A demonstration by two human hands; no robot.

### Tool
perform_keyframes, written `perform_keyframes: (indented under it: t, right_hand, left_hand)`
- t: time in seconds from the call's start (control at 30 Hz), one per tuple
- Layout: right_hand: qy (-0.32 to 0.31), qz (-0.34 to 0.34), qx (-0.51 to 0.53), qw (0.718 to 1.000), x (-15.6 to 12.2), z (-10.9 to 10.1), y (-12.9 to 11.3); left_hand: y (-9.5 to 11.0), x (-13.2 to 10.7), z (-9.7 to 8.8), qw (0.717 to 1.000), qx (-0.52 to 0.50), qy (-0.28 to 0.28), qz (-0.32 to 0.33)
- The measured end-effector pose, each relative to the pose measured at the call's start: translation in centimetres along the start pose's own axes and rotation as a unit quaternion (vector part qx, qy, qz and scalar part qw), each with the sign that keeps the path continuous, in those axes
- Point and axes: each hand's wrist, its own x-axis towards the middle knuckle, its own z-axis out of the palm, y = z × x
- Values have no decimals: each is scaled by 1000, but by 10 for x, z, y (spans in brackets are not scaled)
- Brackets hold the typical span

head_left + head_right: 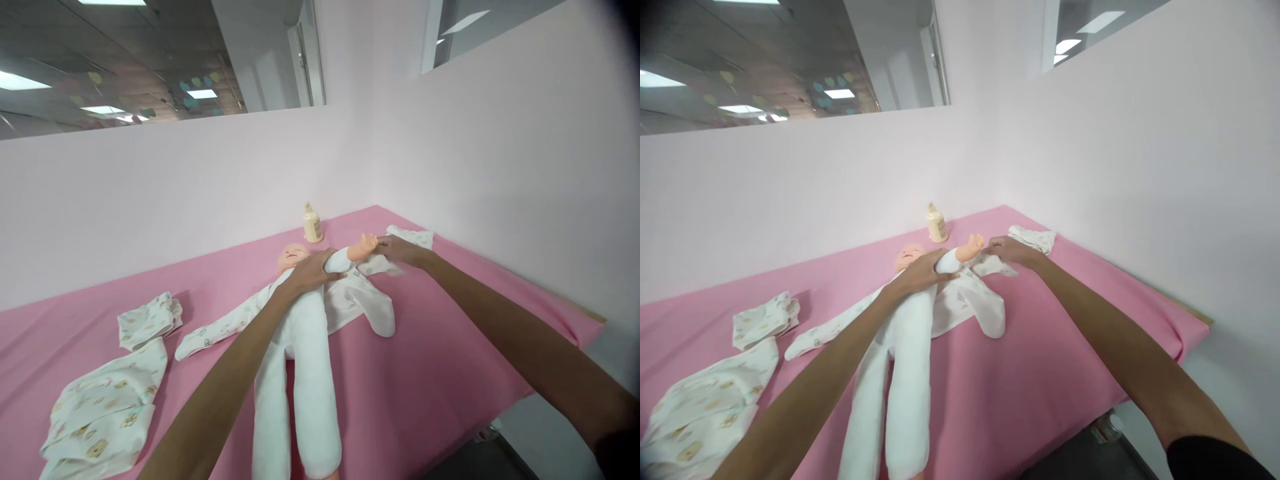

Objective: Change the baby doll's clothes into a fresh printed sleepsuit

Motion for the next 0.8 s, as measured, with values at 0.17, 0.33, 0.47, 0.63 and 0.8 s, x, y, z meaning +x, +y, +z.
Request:
perform_keyframes:
  t: [0.17,0.33,0.47,0.63,0.8]
  right_hand:
    - [148,-21,-219,964,18,27,5]
    - [144,-14,-182,973,10,76,-3]
    - [27,-32,-121,992,-2,98,-12]
    - [14,-22,-127,992,-4,116,-17]
    - [88,10,-156,984,-6,124,-19]
  left_hand:
    - [2,1,4,1000,5,-5,9]
    - [3,2,5,1000,1,-13,6]
    - [4,2,6,1000,9,-16,-2]
    - [10,7,11,998,43,-29,-19]
    - [23,10,19,994,104,-28,-11]
